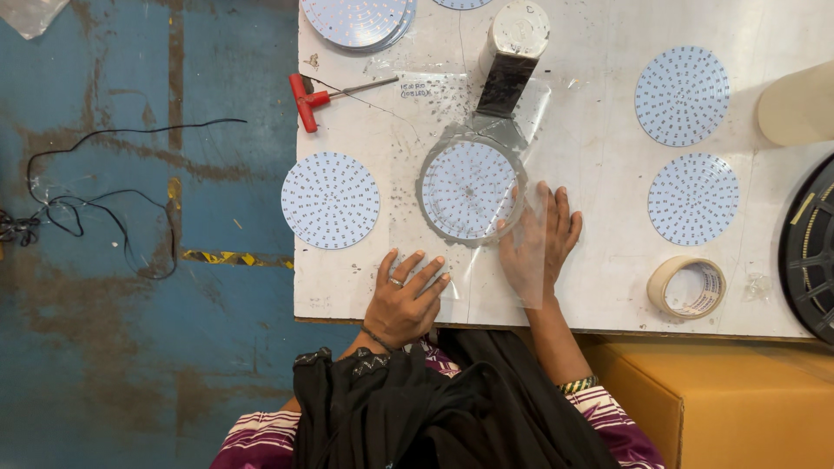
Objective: The person applies a gray paste to a circular perforated disc using a small brush, then smooths a clear film over the disc with their hands. They repeat the application and smoothing process on the same disc.
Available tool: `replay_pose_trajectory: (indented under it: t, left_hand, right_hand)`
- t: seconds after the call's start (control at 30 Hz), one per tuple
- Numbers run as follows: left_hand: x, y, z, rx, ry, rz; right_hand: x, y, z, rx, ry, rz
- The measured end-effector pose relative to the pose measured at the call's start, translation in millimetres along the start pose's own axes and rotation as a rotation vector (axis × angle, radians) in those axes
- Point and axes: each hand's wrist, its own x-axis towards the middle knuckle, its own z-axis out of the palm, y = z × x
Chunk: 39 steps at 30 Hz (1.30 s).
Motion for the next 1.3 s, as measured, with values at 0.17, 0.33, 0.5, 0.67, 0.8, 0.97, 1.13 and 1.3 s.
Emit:
replay_pose_trajectory:
  t: [0.17,0.33,0.5,0.67,0.8,0.97,1.13,1.3]
  left_hand:
    - [1,0,0,0.011,-0.001,0.006]
    - [1,1,-1,0.007,0.0,0.004]
    - [1,0,0,0.004,0.0,0.003]
    - [1,0,0,-0.007,0.004,0.009]
    - [4,1,-3,-0.002,0.019,0.02]
    - [3,1,-3,-0.008,0.021,0.021]
    - [3,0,-1,-0.004,0.014,0.022]
    - [2,0,0,-0.008,0.001,0.018]
  right_hand:
    - [0,2,2,-0.028,0.009,-0.018]
    - [0,0,0,-0.021,0.009,-0.013]
    - [2,-3,-3,-0.01,0.0,-0.003]
    - [2,-4,-4,-0.017,0.011,-0.001]
    - [4,-7,-5,-0.024,0.023,0.007]
    - [4,-8,-7,-0.006,0.011,0.017]
    - [5,-8,-6,-0.009,0.009,0.02]
    - [5,-9,-7,-0.004,0.011,0.021]
